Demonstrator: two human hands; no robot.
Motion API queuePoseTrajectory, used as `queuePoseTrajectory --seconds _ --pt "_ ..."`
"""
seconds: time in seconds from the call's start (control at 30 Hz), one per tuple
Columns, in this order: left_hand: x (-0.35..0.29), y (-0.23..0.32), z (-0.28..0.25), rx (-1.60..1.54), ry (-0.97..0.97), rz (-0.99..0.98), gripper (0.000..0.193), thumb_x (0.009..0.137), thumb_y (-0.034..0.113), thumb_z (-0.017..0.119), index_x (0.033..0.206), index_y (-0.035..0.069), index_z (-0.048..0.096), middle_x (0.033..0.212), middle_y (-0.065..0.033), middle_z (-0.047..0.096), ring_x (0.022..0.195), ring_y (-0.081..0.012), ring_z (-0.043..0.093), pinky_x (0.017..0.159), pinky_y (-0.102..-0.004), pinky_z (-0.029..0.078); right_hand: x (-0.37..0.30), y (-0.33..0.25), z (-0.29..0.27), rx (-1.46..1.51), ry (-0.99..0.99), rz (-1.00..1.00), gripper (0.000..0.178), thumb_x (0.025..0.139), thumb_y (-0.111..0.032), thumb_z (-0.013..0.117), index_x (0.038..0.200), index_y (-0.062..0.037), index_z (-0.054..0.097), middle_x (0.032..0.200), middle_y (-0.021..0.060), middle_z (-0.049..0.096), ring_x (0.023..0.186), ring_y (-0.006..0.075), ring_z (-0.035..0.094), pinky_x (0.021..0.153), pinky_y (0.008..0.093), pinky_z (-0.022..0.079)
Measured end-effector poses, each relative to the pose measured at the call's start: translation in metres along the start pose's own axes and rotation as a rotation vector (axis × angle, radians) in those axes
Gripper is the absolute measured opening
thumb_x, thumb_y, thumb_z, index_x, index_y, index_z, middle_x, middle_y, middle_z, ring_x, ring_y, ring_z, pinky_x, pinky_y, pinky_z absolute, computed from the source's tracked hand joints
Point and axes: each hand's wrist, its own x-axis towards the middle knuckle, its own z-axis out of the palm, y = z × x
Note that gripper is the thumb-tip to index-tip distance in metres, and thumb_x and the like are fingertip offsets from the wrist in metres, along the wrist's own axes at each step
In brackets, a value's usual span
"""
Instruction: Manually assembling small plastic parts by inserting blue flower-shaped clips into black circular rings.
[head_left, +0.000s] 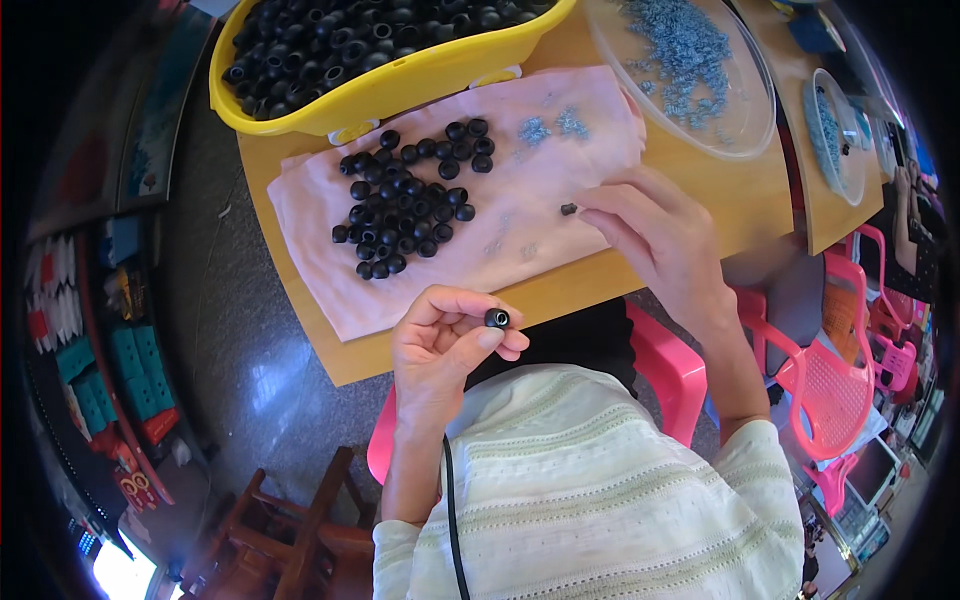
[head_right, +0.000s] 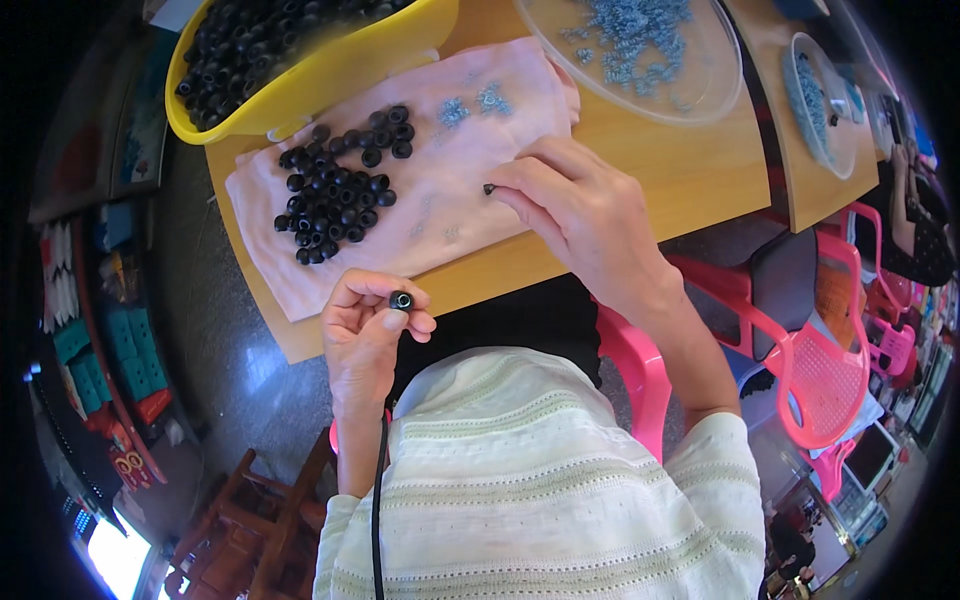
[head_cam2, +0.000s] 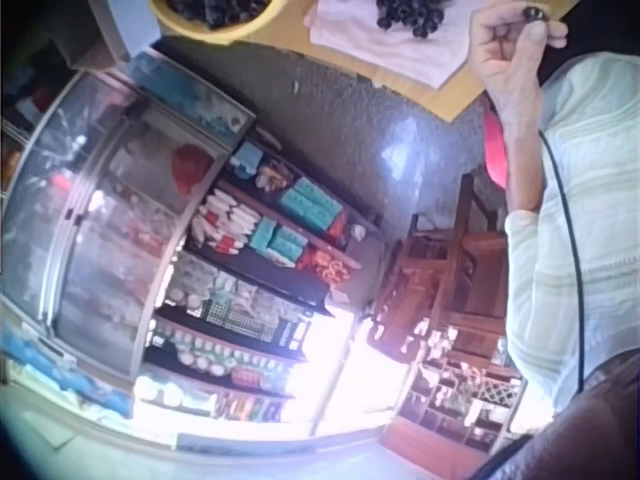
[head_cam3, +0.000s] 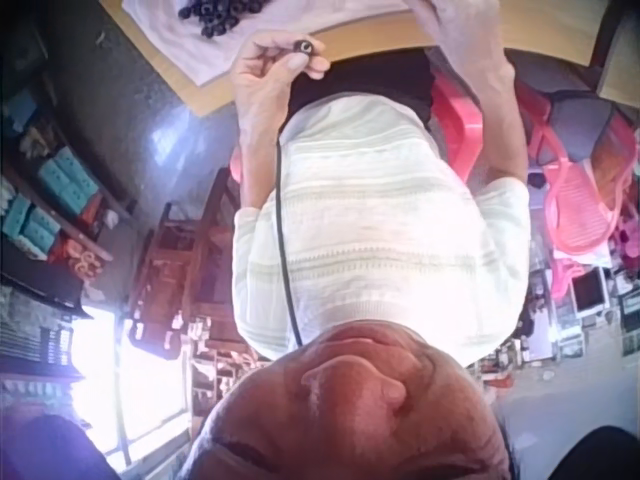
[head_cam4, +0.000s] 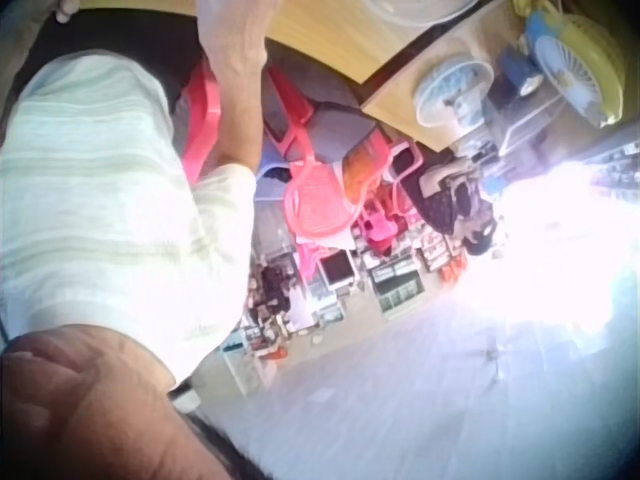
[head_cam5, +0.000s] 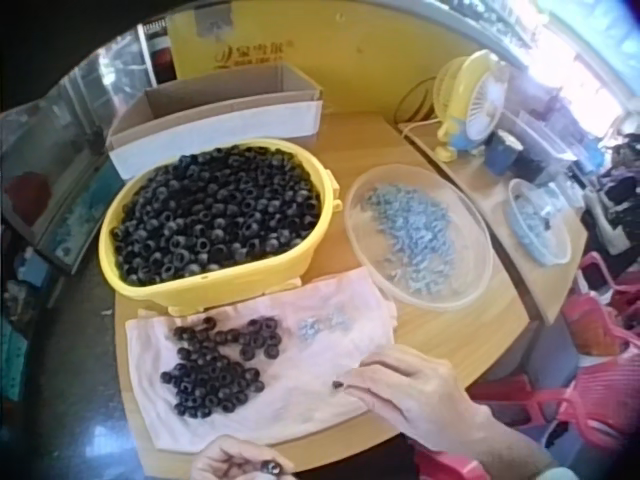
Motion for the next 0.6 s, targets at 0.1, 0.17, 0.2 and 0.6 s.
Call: queuePoseTrajectory --seconds 0.1,0.17,0.2,0.6 --pt "0.003 0.001 0.002 0.020 -0.020 -0.007 0.018 0.084 -0.006 0.060 0.101 -0.005 0.055 0.095 -0.0196 0.065 0.080 -0.0225 0.068 0.071 -0.0318 0.059 0.003 0.006 0.005 0.042 -0.090 -0.039 0.020 0.075 -0.001 0.062 0.094 -0.0040 0.062 0.085 0.0063 0.058 0.077 0.0244 0.061 0.064 0.0315 0.051" --pt "0.003 0.001 0.003 0.029 -0.024 -0.006 0.018 0.085 -0.006 0.060 0.101 -0.004 0.055 0.095 -0.0197 0.065 0.080 -0.0227 0.069 0.071 -0.0320 0.059 0.003 0.007 0.004 -0.009 -0.128 -0.065 0.022 0.073 -0.001 0.061 0.095 -0.0040 0.061 0.088 0.0067 0.057 0.081 0.0243 0.061 0.065 0.0317 0.051" --pt "0.003 0.001 0.004 0.030 -0.022 -0.004 0.018 0.085 -0.006 0.060 0.101 -0.004 0.055 0.095 -0.0197 0.065 0.080 -0.0227 0.069 0.071 -0.0320 0.059 0.002 0.007 0.003 -0.059 -0.167 -0.093 0.025 0.072 -0.001 0.060 0.097 -0.0040 0.060 0.091 0.0070 0.057 0.084 0.0242 0.061 0.066 0.0318 0.051" --pt "0.001 0.015 0.019 -0.115 -0.048 0.016 0.020 0.082 -0.004 0.064 0.101 -0.005 0.056 0.094 -0.0213 0.065 0.080 -0.0254 0.069 0.068 -0.0332 0.059 0.003 -0.031 -0.015 0.819 -0.133 0.428 0.008 0.080 -0.002 0.069 0.087 -0.0009 0.066 0.082 0.0044 0.064 0.069 0.0082 0.058 0.055 0.0193 0.045"
